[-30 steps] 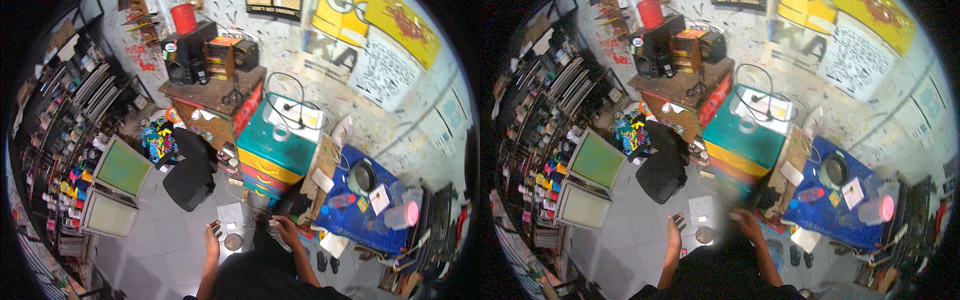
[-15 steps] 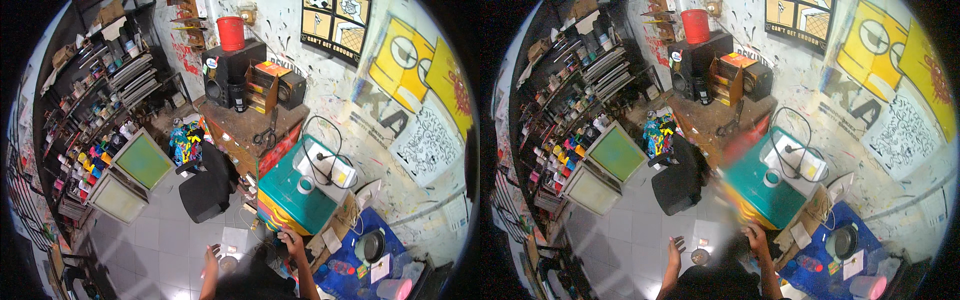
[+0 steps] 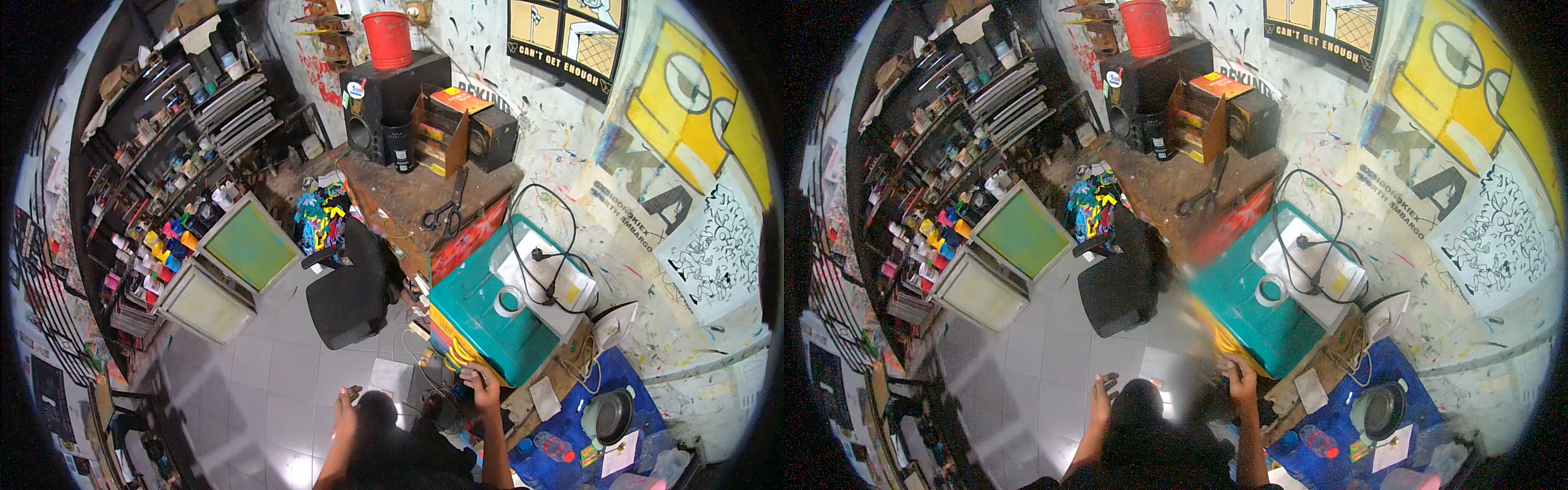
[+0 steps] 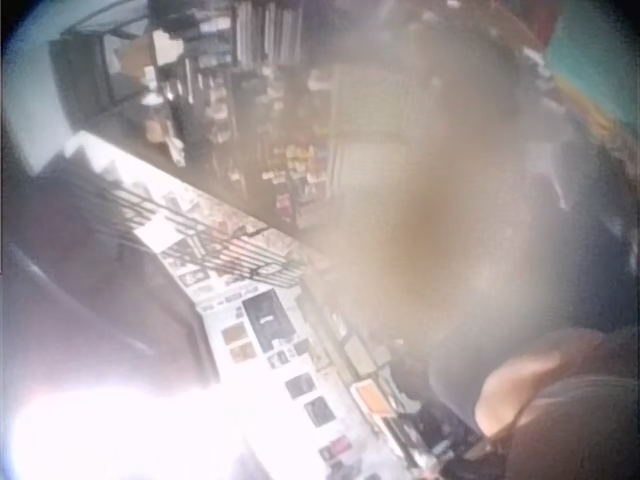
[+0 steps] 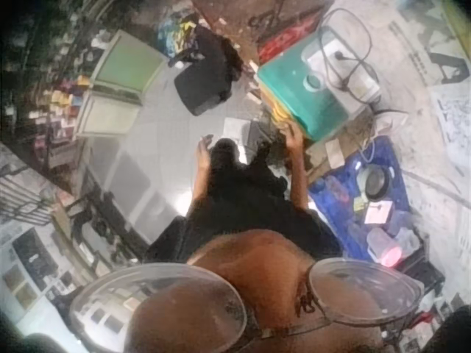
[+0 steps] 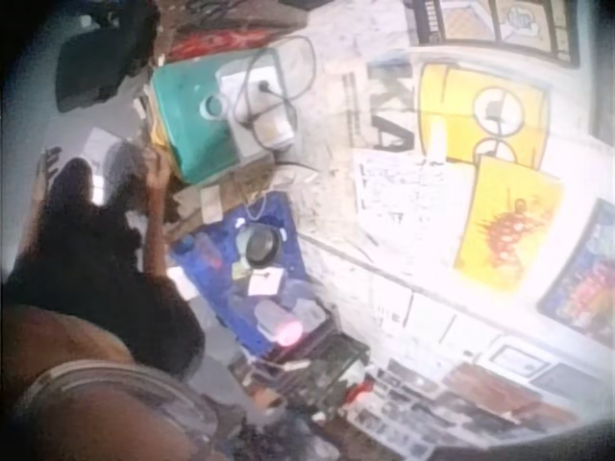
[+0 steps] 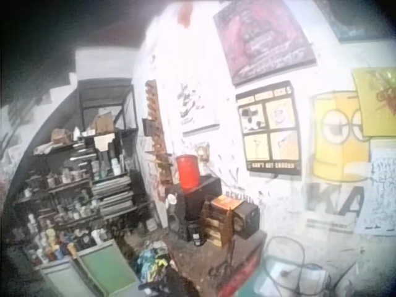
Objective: The person uses a squeegee to apply red ink through a screen onto a black t-shirt. They then lift the screen, flip the t-shirt, and use a small stick to apply red paint to the printed text for touch-ups.
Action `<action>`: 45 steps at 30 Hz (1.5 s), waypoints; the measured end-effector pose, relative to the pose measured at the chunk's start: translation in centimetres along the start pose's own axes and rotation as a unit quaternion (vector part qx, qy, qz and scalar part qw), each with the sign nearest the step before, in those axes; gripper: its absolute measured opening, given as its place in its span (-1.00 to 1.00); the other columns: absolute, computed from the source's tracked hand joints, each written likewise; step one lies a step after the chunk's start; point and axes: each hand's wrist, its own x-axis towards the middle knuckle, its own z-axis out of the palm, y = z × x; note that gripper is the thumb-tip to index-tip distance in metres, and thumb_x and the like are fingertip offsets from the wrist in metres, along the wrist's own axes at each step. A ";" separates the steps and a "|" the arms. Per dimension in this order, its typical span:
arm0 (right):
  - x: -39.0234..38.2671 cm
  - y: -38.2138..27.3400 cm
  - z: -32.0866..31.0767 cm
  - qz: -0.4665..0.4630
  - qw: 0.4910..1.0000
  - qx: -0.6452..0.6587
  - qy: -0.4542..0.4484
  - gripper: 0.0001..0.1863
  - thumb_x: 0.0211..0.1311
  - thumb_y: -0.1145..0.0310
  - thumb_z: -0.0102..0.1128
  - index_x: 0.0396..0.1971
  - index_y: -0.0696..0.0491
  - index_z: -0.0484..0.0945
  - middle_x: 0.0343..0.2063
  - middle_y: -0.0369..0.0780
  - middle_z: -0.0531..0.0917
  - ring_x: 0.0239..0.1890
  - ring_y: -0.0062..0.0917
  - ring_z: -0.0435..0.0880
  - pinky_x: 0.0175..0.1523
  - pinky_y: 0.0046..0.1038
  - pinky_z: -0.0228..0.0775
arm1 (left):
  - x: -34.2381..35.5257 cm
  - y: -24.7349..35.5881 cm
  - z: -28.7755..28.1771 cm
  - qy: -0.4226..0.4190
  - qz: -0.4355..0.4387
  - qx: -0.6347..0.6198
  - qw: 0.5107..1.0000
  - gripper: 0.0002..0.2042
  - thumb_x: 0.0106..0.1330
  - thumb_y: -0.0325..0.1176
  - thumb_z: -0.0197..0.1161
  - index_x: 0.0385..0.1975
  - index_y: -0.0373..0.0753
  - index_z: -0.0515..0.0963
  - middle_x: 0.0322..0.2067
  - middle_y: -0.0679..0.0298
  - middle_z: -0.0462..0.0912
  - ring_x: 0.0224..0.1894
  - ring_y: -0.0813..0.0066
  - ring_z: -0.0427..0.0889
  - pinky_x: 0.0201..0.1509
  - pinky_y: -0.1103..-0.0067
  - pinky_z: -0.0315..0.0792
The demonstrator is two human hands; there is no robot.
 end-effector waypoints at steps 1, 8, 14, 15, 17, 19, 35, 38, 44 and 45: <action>-0.1 0.1 -0.1 0.002 1.000 0.004 0.009 -0.68 0.57 0.33 0.03 0.14 0.20 0.54 -0.06 -0.08 0.72 -0.06 -0.35 0.76 0.04 -0.36 0.60 | 0.2 -0.1 -0.1 0.001 0.003 -0.002 1.000 -0.22 0.58 0.28 -0.32 0.15 -0.41 0.54 0.15 0.02 0.60 0.28 0.02 0.51 0.28 0.18 0.46; 0.0 -1.0 0.6 0.004 1.000 0.011 0.028 -0.70 0.56 0.37 0.01 0.11 0.21 0.54 -0.09 -0.08 0.73 -0.09 -0.36 0.77 0.02 -0.38 0.61 | 2.0 0.0 -0.4 -0.006 -0.003 -0.024 1.000 -0.34 0.62 0.19 -0.29 0.08 -0.33 0.56 0.10 0.11 0.63 0.22 0.12 0.54 0.22 0.21 0.44; 2.1 -1.6 2.1 -0.009 0.996 0.023 0.081 -0.74 0.56 0.38 0.05 0.07 0.21 0.55 -0.16 -0.10 0.74 -0.12 -0.41 0.77 0.01 -0.41 0.61 | 6.4 1.9 -0.9 -0.030 -0.014 -0.026 0.999 -0.30 0.60 0.24 -0.29 0.09 -0.33 0.55 0.10 0.10 0.63 0.22 0.12 0.53 0.22 0.20 0.43; 2.4 -1.4 2.5 -0.010 0.995 0.012 0.095 -0.74 0.56 0.38 0.05 0.07 0.21 0.54 -0.16 -0.10 0.74 -0.12 -0.40 0.77 0.01 -0.41 0.62 | 7.7 1.6 -1.3 -0.039 -0.013 -0.026 0.999 -0.30 0.60 0.24 -0.29 0.10 -0.33 0.55 0.10 0.10 0.63 0.22 0.12 0.53 0.21 0.20 0.43; 3.1 -1.2 3.5 -0.014 0.992 -0.009 0.125 -0.74 0.55 0.39 0.06 0.08 0.21 0.53 -0.16 -0.10 0.74 -0.13 -0.40 0.77 0.01 -0.41 0.63 | 10.6 1.4 -2.0 -0.061 -0.011 -0.027 0.998 -0.30 0.60 0.25 -0.28 0.10 -0.33 0.54 0.09 0.11 0.64 0.22 0.13 0.54 0.19 0.21 0.44; 4.5 -1.3 5.0 0.011 0.987 -0.033 0.154 -0.75 0.55 0.37 0.07 0.04 0.20 0.56 -0.17 -0.13 0.74 -0.12 -0.42 0.77 0.01 -0.43 0.64 | 13.7 1.4 -2.7 -0.070 -0.019 -0.029 0.997 -0.30 0.60 0.25 -0.28 0.09 -0.34 0.55 0.09 0.11 0.64 0.21 0.14 0.54 0.18 0.23 0.44; 18.0 -10.6 20.5 -0.163 0.914 -0.041 0.369 -0.74 0.56 0.35 0.08 0.02 0.25 0.53 -0.25 -0.11 0.71 -0.18 -0.44 0.73 0.01 -0.38 0.60 | 43.1 11.5 -13.3 -0.107 -0.031 -0.042 0.993 -0.23 0.51 0.37 -0.15 -0.03 -0.35 0.64 -0.05 0.13 0.73 0.06 0.25 0.66 0.18 0.30 0.47; 19.9 -14.2 21.6 -0.158 0.910 -0.101 0.370 -0.77 0.54 0.37 0.11 -0.03 0.23 0.57 -0.22 -0.14 0.72 -0.13 -0.47 0.71 0.05 -0.42 0.55 | 46.7 12.6 -15.1 -0.104 -0.033 -0.053 0.993 -0.26 0.52 0.33 -0.13 0.06 -0.37 0.56 0.04 0.07 0.64 0.15 0.17 0.57 0.23 0.23 0.42; 29.8 -25.0 21.4 -0.257 0.832 -0.346 0.349 -0.79 0.47 0.41 0.18 -0.08 0.24 0.64 -0.12 -0.16 0.74 -0.01 -0.51 0.66 0.17 -0.48 0.42 | 50.6 13.5 -16.0 -0.088 0.003 -0.079 0.993 -0.25 0.52 0.34 -0.14 0.13 -0.34 0.53 0.08 0.12 0.63 0.20 0.21 0.55 0.26 0.22 0.44; 32.3 -27.3 21.7 -0.293 0.813 -0.371 0.340 -0.79 0.46 0.43 0.19 -0.07 0.25 0.63 -0.12 -0.16 0.74 -0.05 -0.56 0.65 0.13 -0.49 0.44 | 51.2 13.2 -16.6 -0.086 -0.001 -0.075 0.993 -0.25 0.52 0.34 -0.15 0.15 -0.34 0.51 0.10 0.11 0.62 0.22 0.20 0.54 0.27 0.21 0.43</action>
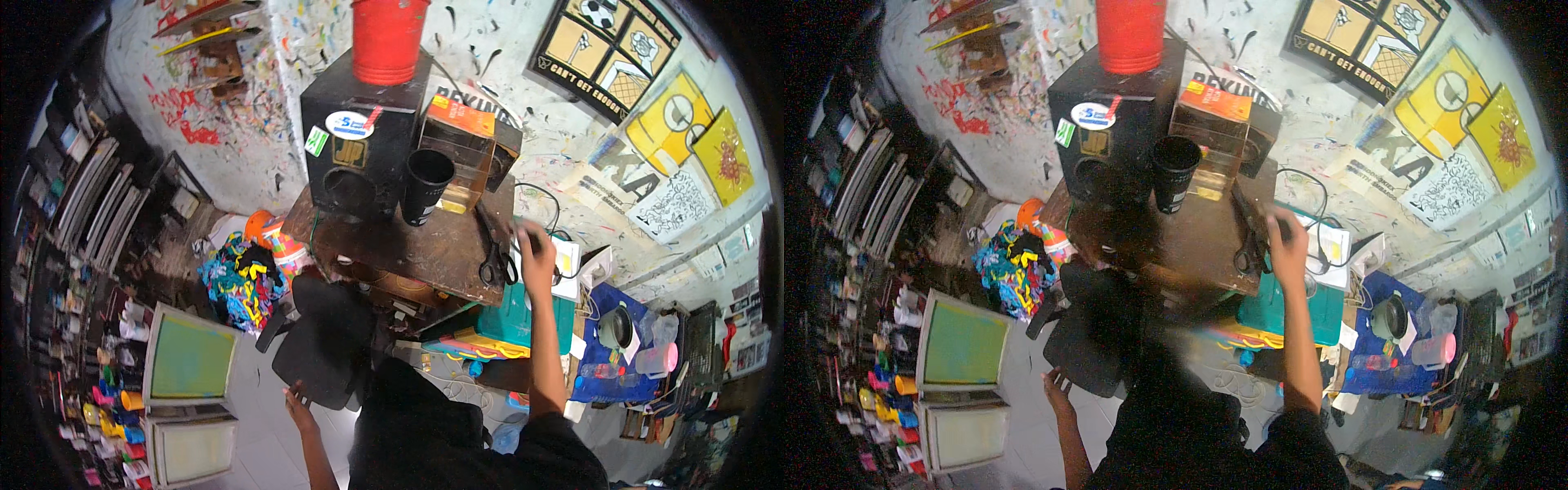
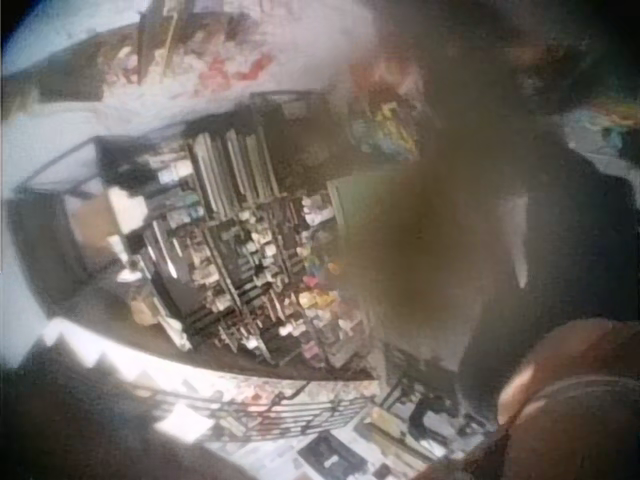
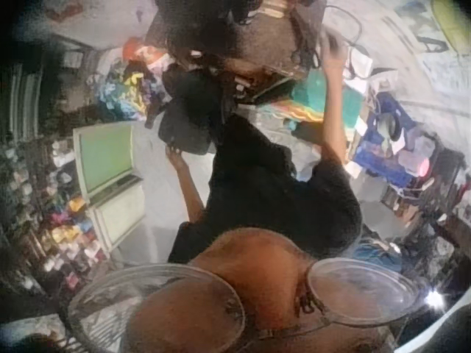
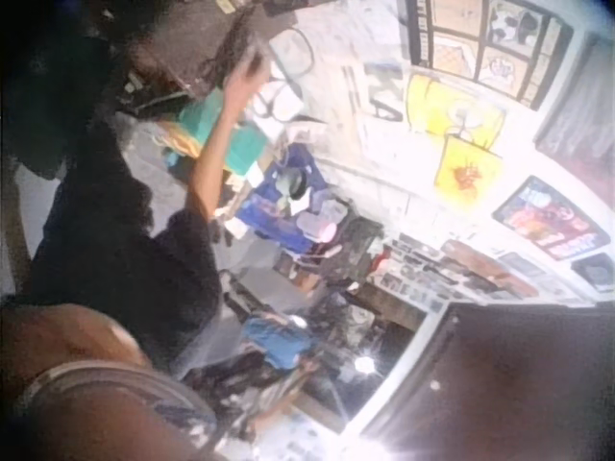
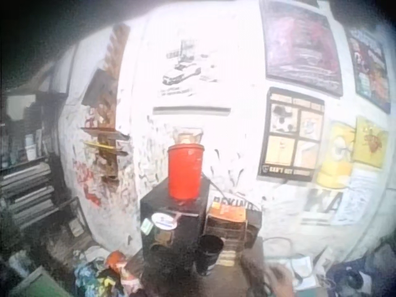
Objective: The person uses a squeegee to apply red ink through a screen onto a black t-shirt. They then lift the screen, flip the t-shirt, and use a small stick to apply red paint to the printed text for touch-ups.
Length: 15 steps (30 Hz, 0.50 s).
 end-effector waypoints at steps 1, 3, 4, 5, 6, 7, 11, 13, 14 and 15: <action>3.0 -0.4 1.1 -0.016 1.000 0.005 -0.010 -0.78 0.46 0.43 0.18 -0.05 0.24 0.63 -0.11 -0.16 0.74 -0.04 -0.54 0.65 0.15 -0.48 0.45 | 0.5 0.0 -0.3 0.003 -0.005 0.004 1.000 -0.25 0.52 0.34 -0.16 0.16 -0.35 0.49 0.13 0.11 0.61 0.24 0.18 0.52 0.28 0.19 0.43; 8.8 -0.7 3.0 -0.045 0.997 0.013 -0.065 -0.77 0.44 0.46 0.17 -0.02 0.23 0.64 -0.09 -0.13 0.75 -0.02 -0.50 0.68 0.16 -0.43 0.47 | 0.4 0.6 0.5 -0.003 -0.010 0.028 1.000 -0.23 0.52 0.35 -0.17 0.17 -0.36 0.48 0.17 0.09 0.58 0.27 0.15 0.51 0.29 0.16 0.43; 11.6 -0.7 3.9 -0.058 0.992 0.019 -0.110 -0.77 0.42 0.48 0.16 -0.02 0.23 0.64 -0.09 -0.11 0.75 -0.02 -0.47 0.70 0.16 -0.41 0.48 | 0.3 0.9 0.9 -0.005 -0.013 0.041 0.999 -0.23 0.52 0.35 -0.17 0.17 -0.37 0.48 0.19 0.08 0.56 0.28 0.14 0.50 0.29 0.15 0.43; 14.6 -0.2 4.1 -0.082 0.981 -0.025 -0.177 -0.77 0.37 0.49 0.17 -0.04 0.23 0.64 -0.12 -0.05 0.75 -0.03 -0.38 0.72 0.14 -0.38 0.50 | 0.4 0.8 1.8 -0.012 -0.024 0.046 0.999 -0.22 0.51 0.36 -0.18 0.19 -0.36 0.47 0.21 0.05 0.54 0.29 0.10 0.48 0.30 0.12 0.40; 16.9 0.3 4.6 -0.103 0.962 -0.063 -0.244 -0.76 0.33 0.49 0.18 -0.07 0.23 0.63 -0.14 0.02 0.75 -0.03 -0.30 0.74 0.11 -0.34 0.53 | 0.6 0.8 2.5 -0.014 -0.033 0.052 0.998 -0.21 0.51 0.37 -0.18 0.20 -0.36 0.47 0.22 0.03 0.52 0.31 0.06 0.46 0.31 0.09 0.38; 18.4 0.4 5.6 -0.095 0.944 -0.139 -0.284 -0.75 0.30 0.47 0.19 -0.08 0.23 0.63 -0.16 0.06 0.73 -0.04 -0.23 0.73 0.08 -0.30 0.53 | 0.8 1.0 2.7 -0.009 -0.040 0.061 0.997 -0.20 0.50 0.38 -0.18 0.21 -0.35 0.46 0.24 0.01 0.50 0.32 0.02 0.45 0.32 0.07 0.35; 22.7 -1.6 8.4 -0.057 0.845 -0.300 -0.438 -0.71 0.23 0.40 0.22 -0.10 0.21 0.63 -0.20 0.15 0.70 -0.07 -0.03 0.71 -0.01 -0.15 0.54 | 1.6 1.5 3.4 -0.007 -0.064 0.088 0.994 -0.21 0.50 0.37 -0.17 0.24 -0.35 0.42 0.25 0.01 0.48 0.34 -0.01 0.41 0.33 0.04 0.35; 23.2 -3.2 9.0 -0.056 0.787 -0.345 -0.508 -0.67 0.28 0.33 0.18 -0.05 0.18 0.65 -0.18 0.15 0.70 -0.07 0.01 0.71 -0.01 -0.08 0.54 | 2.7 1.3 4.5 0.005 -0.076 0.069 0.995 -0.21 0.50 0.37 -0.17 0.24 -0.35 0.42 0.26 0.01 0.48 0.33 0.00 0.42 0.32 0.03 0.35; 23.0 -2.3 9.3 -0.049 0.778 -0.325 -0.535 -0.65 0.30 0.31 0.15 -0.01 0.17 0.64 -0.17 0.15 0.70 -0.06 0.01 0.70 0.01 -0.09 0.54 | 3.2 1.0 5.1 0.005 -0.084 0.058 0.995 -0.22 0.50 0.37 -0.16 0.24 -0.35 0.42 0.26 0.01 0.48 0.33 0.00 0.42 0.32 0.03 0.35; 22.9 -1.4 9.5 -0.041 0.766 -0.307 -0.563 -0.63 0.32 0.30 0.13 0.03 0.16 0.63 -0.15 0.16 0.70 -0.04 0.02 0.70 0.02 -0.09 0.54 | 3.5 1.1 6.7 0.002 -0.098 0.060 0.993 -0.22 0.50 0.37 -0.15 0.21 -0.34 0.43 0.27 0.01 0.47 0.31 0.01 0.44 0.30 0.03 0.36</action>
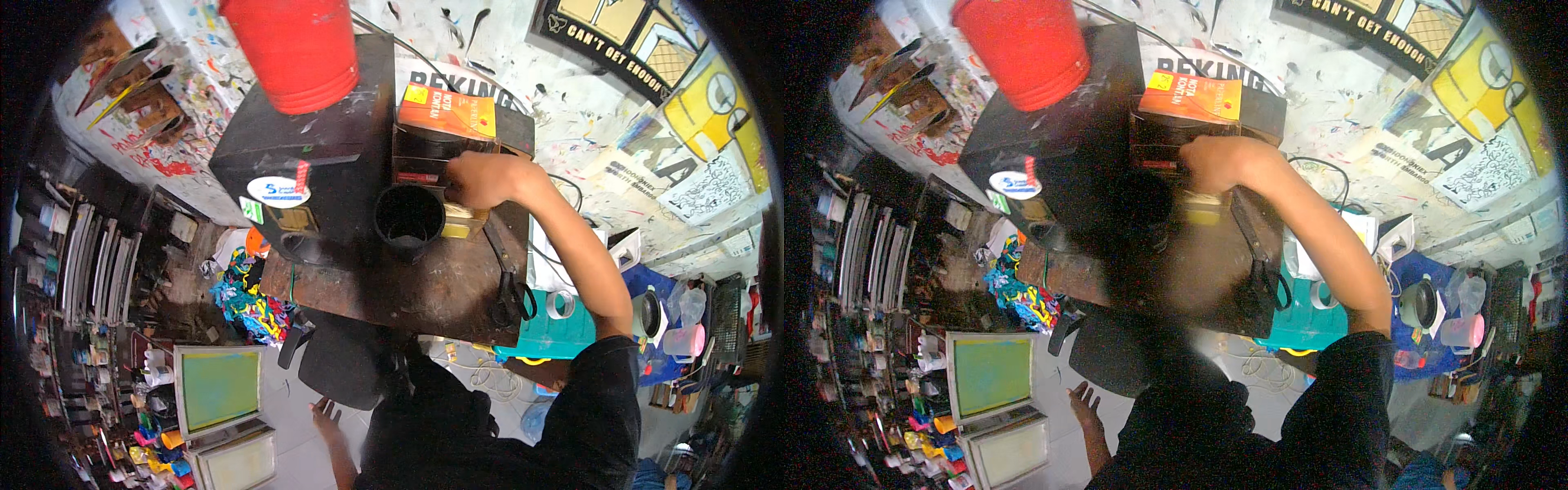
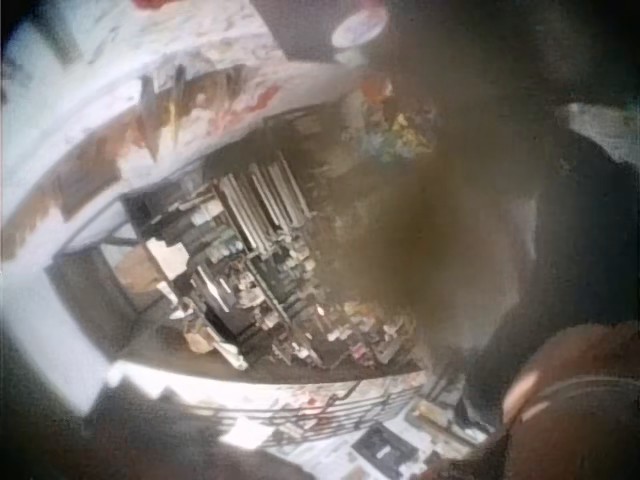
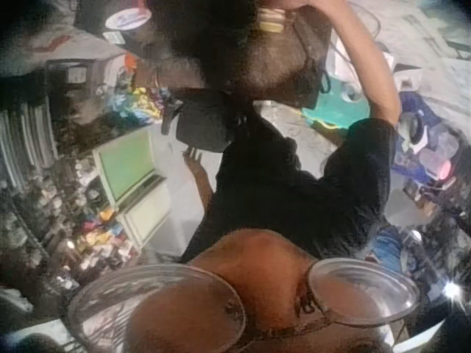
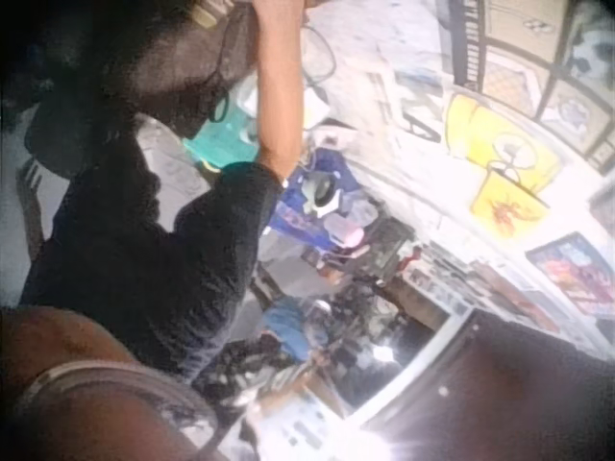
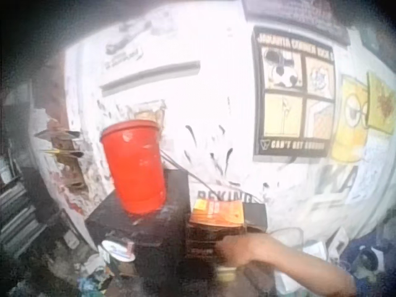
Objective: The person uses a squeegee to apply red ink through a screen onto a black t-shirt. They then lift the screen, flip the t-shirt, and use a small stick to apply red paint to the printed text for touch-ups.
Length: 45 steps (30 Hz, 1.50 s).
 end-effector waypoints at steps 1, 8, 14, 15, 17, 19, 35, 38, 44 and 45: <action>0.4 0.5 0.6 -0.013 0.999 0.016 -0.029 -0.61 0.34 0.28 0.11 0.06 0.16 0.62 -0.13 0.16 0.70 -0.03 0.02 0.69 0.04 -0.10 0.54 | 0.3 0.5 1.6 -0.007 0.002 0.003 1.000 -0.23 0.50 0.36 -0.14 0.20 -0.34 0.44 0.25 0.02 0.47 0.30 0.03 0.44 0.29 0.04 0.37; 1.2 0.4 -0.5 -0.081 0.986 0.074 -0.123 -0.44 0.42 0.26 0.08 0.31 0.25 0.33 -0.05 0.18 0.68 0.05 0.03 0.66 0.11 -0.08 0.49 | 2.5 4.7 8.1 -0.033 0.047 0.026 0.998 -0.24 0.53 0.33 -0.17 0.26 -0.35 0.40 0.20 0.06 0.54 0.25 0.12 0.50 0.28 0.17 0.42; 2.7 2.0 0.2 -0.109 0.968 0.132 -0.185 -0.44 0.42 0.28 0.08 0.30 0.29 0.32 0.02 0.21 0.64 0.11 -0.01 0.65 0.14 -0.12 0.49 | 2.6 6.7 10.7 -0.025 0.034 0.025 0.999 -0.33 0.54 0.29 -0.13 0.12 -0.29 0.51 0.15 0.07 0.55 0.19 0.23 0.51 0.23 0.20 0.45; 3.0 2.2 0.7 -0.091 0.966 0.144 -0.196 -0.44 0.42 0.28 0.08 0.30 0.28 0.33 0.04 0.21 0.63 0.13 -0.02 0.64 0.16 -0.13 0.48 | 3.0 6.3 10.6 -0.031 0.032 0.027 0.999 -0.30 0.54 0.31 -0.14 0.15 -0.31 0.48 0.16 0.06 0.55 0.20 0.21 0.52 0.23 0.21 0.45; 3.7 2.6 1.7 -0.063 0.963 0.159 -0.207 -0.44 0.42 0.27 0.06 0.31 0.27 0.33 0.09 0.21 0.61 0.18 -0.03 0.62 0.21 -0.14 0.47 | 3.7 5.9 10.7 -0.042 0.028 0.032 0.998 -0.23 0.52 0.34 -0.15 0.22 -0.36 0.41 0.18 0.03 0.56 0.22 0.17 0.53 0.24 0.22 0.45; 4.0 2.6 2.1 -0.029 0.960 0.161 -0.226 -0.42 0.42 0.25 0.05 0.33 0.25 0.33 0.14 0.20 0.58 0.23 -0.04 0.58 0.28 -0.16 0.43 | 3.6 6.0 11.1 -0.032 0.022 0.036 0.999 -0.24 0.53 0.33 -0.14 0.23 -0.37 0.40 0.19 0.02 0.56 0.22 0.17 0.54 0.25 0.23 0.45; 2.9 0.6 -0.3 0.006 0.918 0.323 -0.230 -0.41 0.43 0.10 0.02 0.28 0.21 0.45 0.08 0.13 0.65 0.10 -0.10 0.67 0.19 -0.16 0.48 | 4.4 8.3 14.0 -0.033 0.045 0.052 0.997 -0.31 0.59 0.23 -0.18 0.14 -0.39 0.49 0.13 0.00 0.61 0.17 0.12 0.58 0.24 0.25 0.44; 2.7 0.6 0.2 -0.015 0.924 0.326 -0.198 -0.45 0.41 0.11 0.03 0.20 0.23 0.50 -0.07 0.09 0.72 -0.10 -0.12 0.74 0.00 -0.16 0.56 | 2.4 11.2 15.0 -0.006 0.219 0.116 0.969 -0.35 0.61 0.17 -0.17 0.02 -0.41 0.55 0.01 0.01 0.67 0.07 0.12 0.63 0.20 0.28 0.45; 3.5 1.8 1.5 -0.014 0.951 0.222 -0.214 -0.48 0.42 0.11 0.05 0.14 0.25 0.53 -0.07 0.16 0.70 -0.01 -0.07 0.72 0.09 -0.14 0.54 | -8.5 27.1 23.7 -0.152 0.605 0.084 0.777 -0.48 0.57 0.01 -0.01 -0.24 -0.41 0.66 -0.24 0.05 0.72 -0.13 0.15 0.70 0.00 0.29 0.56; 3.8 2.1 2.2 -0.037 0.955 0.222 -0.193 -0.47 0.42 0.10 0.05 0.13 0.25 0.54 -0.06 0.17 0.69 0.02 -0.05 0.71 0.12 -0.13 0.53 | -9.7 29.3 24.9 -0.204 0.642 0.050 0.737 -0.49 0.55 0.01 0.03 -0.26 -0.40 0.67 -0.25 0.06 0.73 -0.16 0.16 0.71 -0.04 0.29 0.59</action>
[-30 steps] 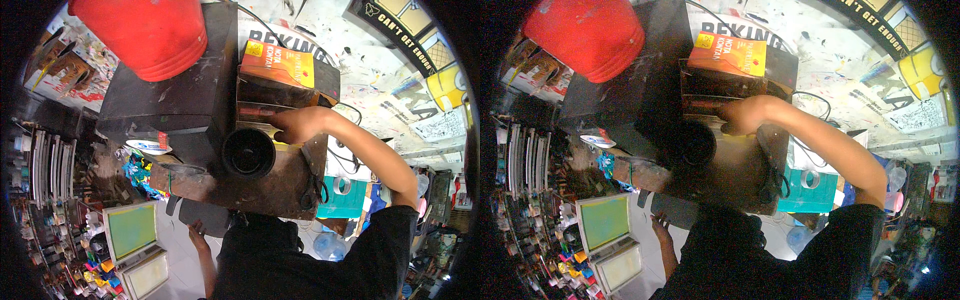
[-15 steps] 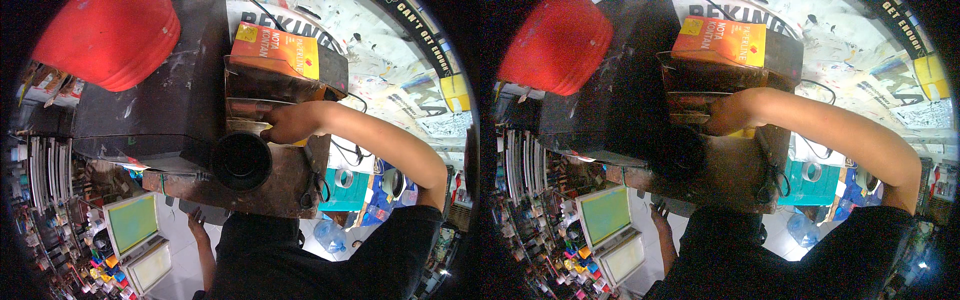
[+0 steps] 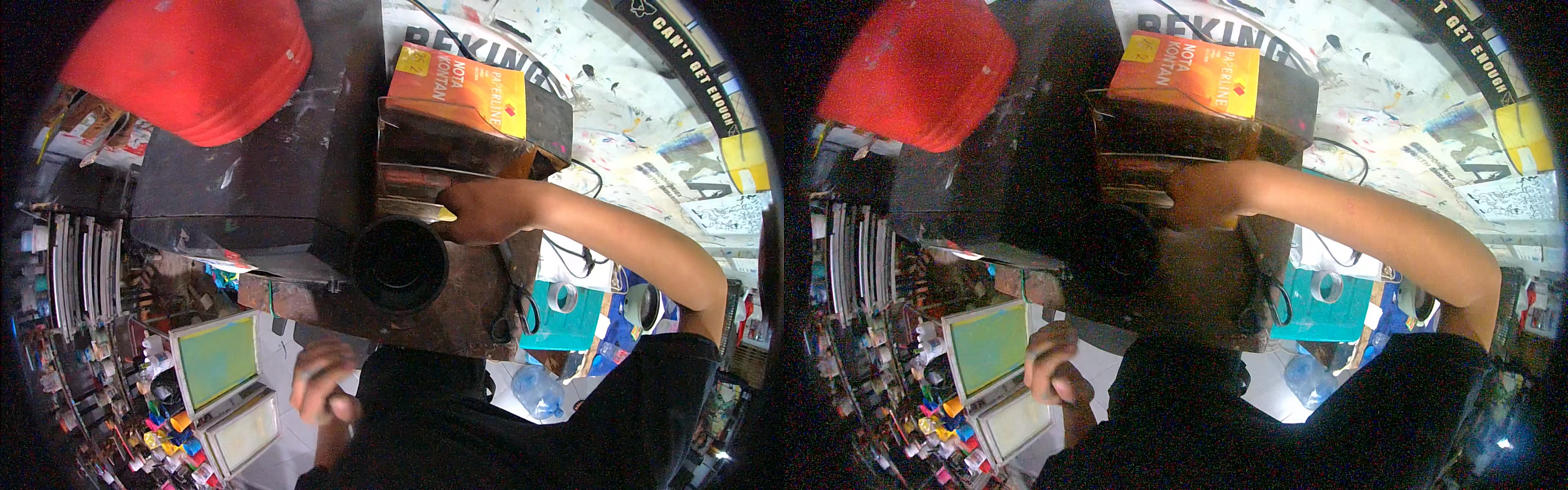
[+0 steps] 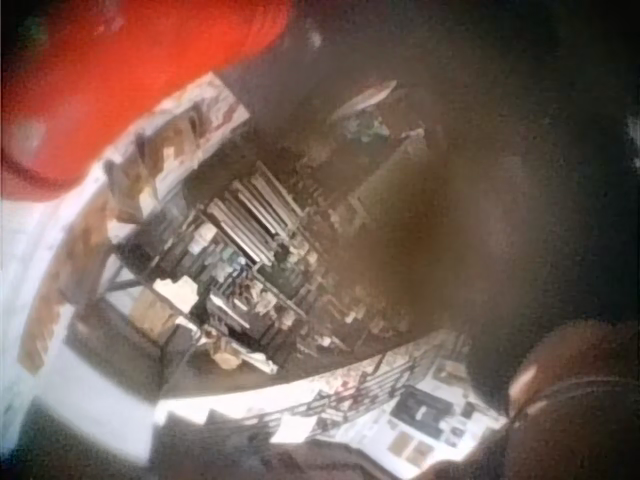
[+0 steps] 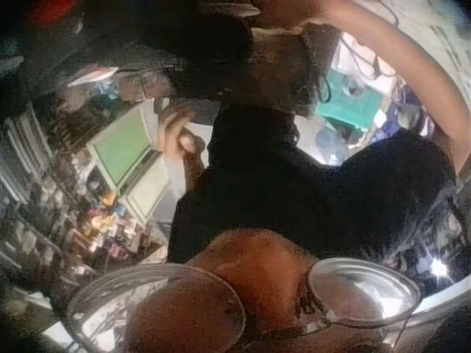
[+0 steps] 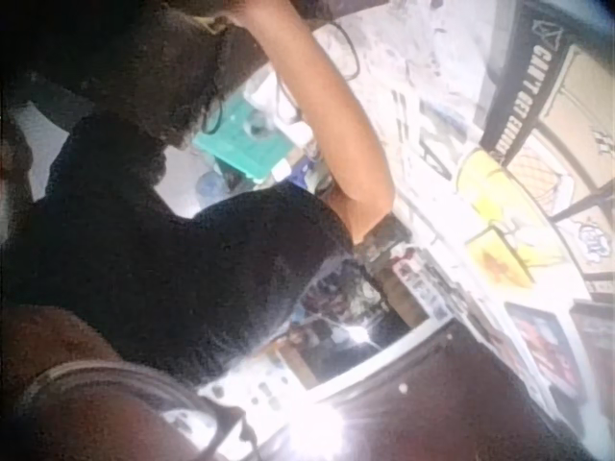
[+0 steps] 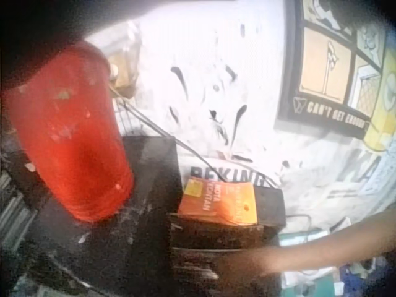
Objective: The person uses a squeegee to apply red ink through a screen onto a black t-shirt. They then lift the screen, flip the t-shirt, and use a small stick to apply red paint to the printed text for touch-ups.
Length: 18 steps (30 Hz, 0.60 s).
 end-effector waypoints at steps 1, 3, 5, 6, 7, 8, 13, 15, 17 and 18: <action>0.2 0.4 0.2 0.001 1.000 -0.011 -0.005 -0.47 0.43 0.09 0.05 0.12 0.26 0.55 -0.05 0.18 0.69 0.05 -0.03 0.70 0.15 -0.12 0.52 | 1.9 0.7 0.7 -0.041 0.024 -0.011 0.999 -0.54 0.49 -0.02 0.13 -0.25 -0.38 0.68 -0.25 0.07 0.73 -0.19 0.16 0.71 -0.09 0.29 0.60; 0.0 1.0 0.2 0.013 0.999 -0.033 -0.010 -0.46 0.44 0.06 0.05 0.09 0.27 0.56 -0.03 0.18 0.68 0.08 0.00 0.67 0.18 -0.11 0.50 | 5.9 1.7 2.3 -0.138 0.044 -0.001 0.989 -0.67 0.34 -0.14 0.32 -0.23 -0.35 0.70 -0.24 0.08 0.74 -0.23 0.16 0.72 -0.15 0.31 0.62; -0.1 0.6 0.1 0.015 0.999 -0.048 -0.011 -0.46 0.45 0.04 0.05 0.08 0.26 0.57 -0.04 0.19 0.68 0.09 0.02 0.66 0.20 -0.10 0.49 | 9.3 2.2 3.7 -0.199 0.040 0.045 0.978 -0.76 0.22 -0.30 0.42 -0.21 -0.33 0.71 -0.24 0.08 0.73 -0.24 0.14 0.72 -0.17 0.34 0.62; -0.4 0.2 -0.1 0.018 0.998 -0.056 -0.009 -0.46 0.45 0.04 0.05 0.07 0.26 0.58 -0.04 0.20 0.68 0.08 0.03 0.66 0.20 -0.09 0.48 | 10.4 2.2 4.4 -0.201 0.041 0.059 0.977 -0.78 0.19 -0.37 0.43 -0.22 -0.32 0.71 -0.24 0.08 0.73 -0.23 0.14 0.72 -0.16 0.35 0.61; -0.9 0.2 -0.3 0.001 0.999 -0.053 -0.002 -0.46 0.46 0.04 0.04 0.06 0.26 0.58 -0.06 0.20 0.68 0.07 0.03 0.67 0.19 -0.09 0.49 | 11.5 2.4 5.1 -0.206 0.044 0.073 0.975 -0.80 0.16 -0.44 0.44 -0.22 -0.31 0.70 -0.25 0.07 0.73 -0.23 0.14 0.72 -0.16 0.36 0.60; -1.3 0.0 -0.6 -0.014 0.998 -0.053 0.005 -0.46 0.46 0.03 0.03 0.05 0.25 0.59 -0.07 0.20 0.68 0.06 0.03 0.67 0.18 -0.08 0.49 | 12.4 2.8 5.5 -0.207 0.038 0.080 0.974 -0.80 0.15 -0.47 0.43 -0.22 -0.32 0.70 -0.25 0.07 0.72 -0.23 0.13 0.72 -0.16 0.36 0.60; -2.6 -1.3 -0.7 -0.035 0.997 -0.042 0.063 -0.48 0.47 0.04 0.01 -0.04 0.26 0.63 -0.17 0.20 0.70 -0.03 0.05 0.70 0.12 -0.05 0.52 | 14.2 3.2 6.2 -0.209 0.026 0.106 0.972 -0.81 0.16 -0.51 0.42 -0.23 -0.36 0.68 -0.30 0.06 0.71 -0.26 0.12 0.71 -0.17 0.37 0.58; -2.3 -0.4 0.0 -0.069 0.992 -0.037 0.098 -0.49 0.47 0.05 0.02 -0.07 0.26 0.64 -0.19 0.20 0.70 -0.05 0.06 0.71 0.11 -0.04 0.52 | 14.1 3.3 6.4 -0.209 0.024 0.104 0.972 -0.81 0.16 -0.52 0.41 -0.23 -0.36 0.68 -0.30 0.06 0.71 -0.27 0.13 0.71 -0.17 0.37 0.58; -2.2 0.5 0.7 -0.146 0.979 -0.019 0.140 -0.50 0.46 0.06 0.03 -0.09 0.26 0.65 -0.21 0.20 0.71 -0.06 0.06 0.71 0.10 -0.04 0.52 | 13.8 2.8 6.3 -0.205 0.027 0.089 0.974 -0.82 0.15 -0.52 0.41 -0.24 -0.36 0.68 -0.30 0.06 0.71 -0.27 0.14 0.71 -0.17 0.38 0.58; -2.3 0.8 0.9 -0.147 0.978 -0.014 0.148 -0.51 0.45 0.07 0.04 -0.09 0.26 0.65 -0.21 0.20 0.70 -0.06 0.06 0.70 0.10 -0.04 0.53 | 13.8 2.8 6.2 -0.206 0.028 0.085 0.975 -0.82 0.15 -0.52 0.41 -0.24 -0.36 0.68 -0.30 0.06 0.71 -0.27 0.15 0.71 -0.17 0.39 0.58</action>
